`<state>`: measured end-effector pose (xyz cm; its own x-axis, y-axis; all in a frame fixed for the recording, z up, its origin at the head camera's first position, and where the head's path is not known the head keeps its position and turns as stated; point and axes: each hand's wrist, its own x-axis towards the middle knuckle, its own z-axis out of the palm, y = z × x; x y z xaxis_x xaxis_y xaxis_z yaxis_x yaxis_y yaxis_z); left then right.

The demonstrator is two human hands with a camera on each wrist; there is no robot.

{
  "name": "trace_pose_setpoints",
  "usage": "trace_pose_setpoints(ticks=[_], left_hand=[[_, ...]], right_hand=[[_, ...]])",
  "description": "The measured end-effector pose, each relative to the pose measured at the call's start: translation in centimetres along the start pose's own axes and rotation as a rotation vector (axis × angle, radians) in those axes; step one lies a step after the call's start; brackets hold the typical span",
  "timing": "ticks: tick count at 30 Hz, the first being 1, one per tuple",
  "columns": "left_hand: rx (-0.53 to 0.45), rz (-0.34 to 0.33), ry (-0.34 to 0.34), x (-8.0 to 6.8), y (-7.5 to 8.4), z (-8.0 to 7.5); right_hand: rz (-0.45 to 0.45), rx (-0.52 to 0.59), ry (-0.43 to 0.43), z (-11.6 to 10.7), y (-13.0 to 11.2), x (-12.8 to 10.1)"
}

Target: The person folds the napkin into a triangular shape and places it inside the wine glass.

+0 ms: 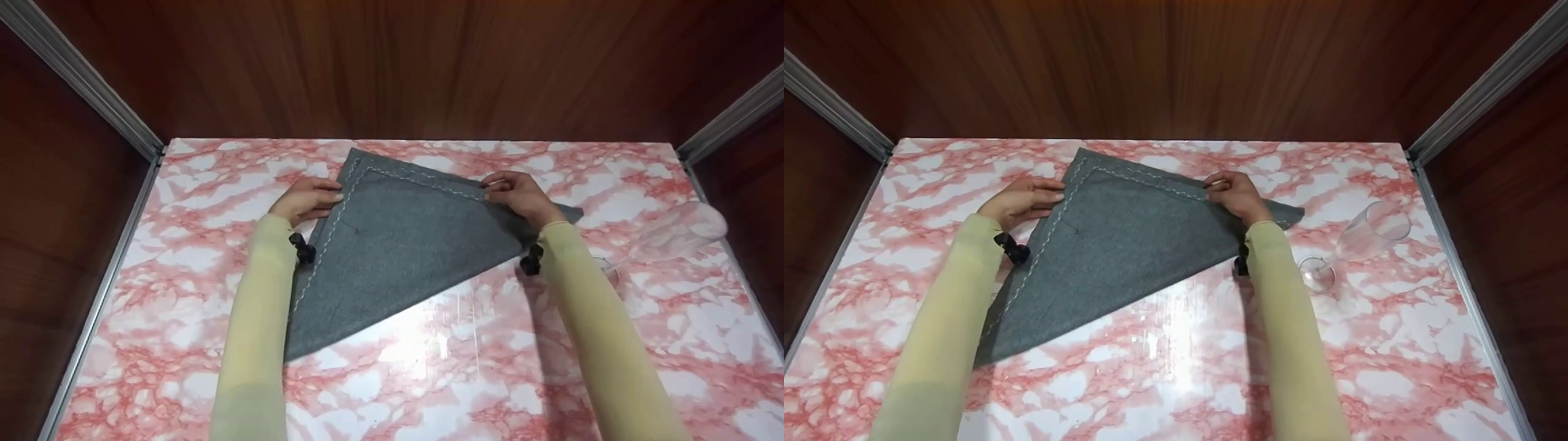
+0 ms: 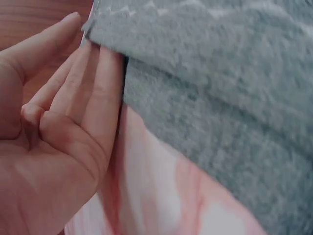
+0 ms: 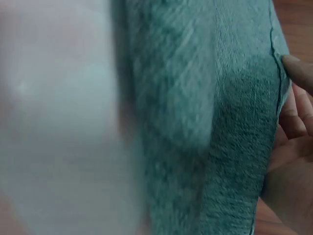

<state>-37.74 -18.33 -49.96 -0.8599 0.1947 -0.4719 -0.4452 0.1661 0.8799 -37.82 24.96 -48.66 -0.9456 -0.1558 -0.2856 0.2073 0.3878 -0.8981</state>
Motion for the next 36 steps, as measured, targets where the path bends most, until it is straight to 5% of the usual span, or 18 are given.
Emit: trace_pose_setpoints(ticks=[8,15,22,31,36], left_hand=[[-0.028,0.062,0.095,0.4,0.9,0.9],[-0.18,0.108,0.131,0.5,1.3,0.4],[-0.121,0.024,0.102,0.3,1.0,0.0],[-0.086,-0.063,0.044,-1.2,0.6,-1.2],[-0.062,-0.049,0.053,-1.7,-0.4,-1.2]], right_hand=[[0.002,0.102,0.016,0.4,-1.2,-0.2],[-0.039,0.187,0.007,0.2,-2.5,-0.5],[0.008,0.149,-0.029,0.0,-1.2,0.3],[-0.015,0.022,0.048,-0.8,0.4,0.6],[-0.024,-0.027,0.076,-1.1,0.7,0.6]])
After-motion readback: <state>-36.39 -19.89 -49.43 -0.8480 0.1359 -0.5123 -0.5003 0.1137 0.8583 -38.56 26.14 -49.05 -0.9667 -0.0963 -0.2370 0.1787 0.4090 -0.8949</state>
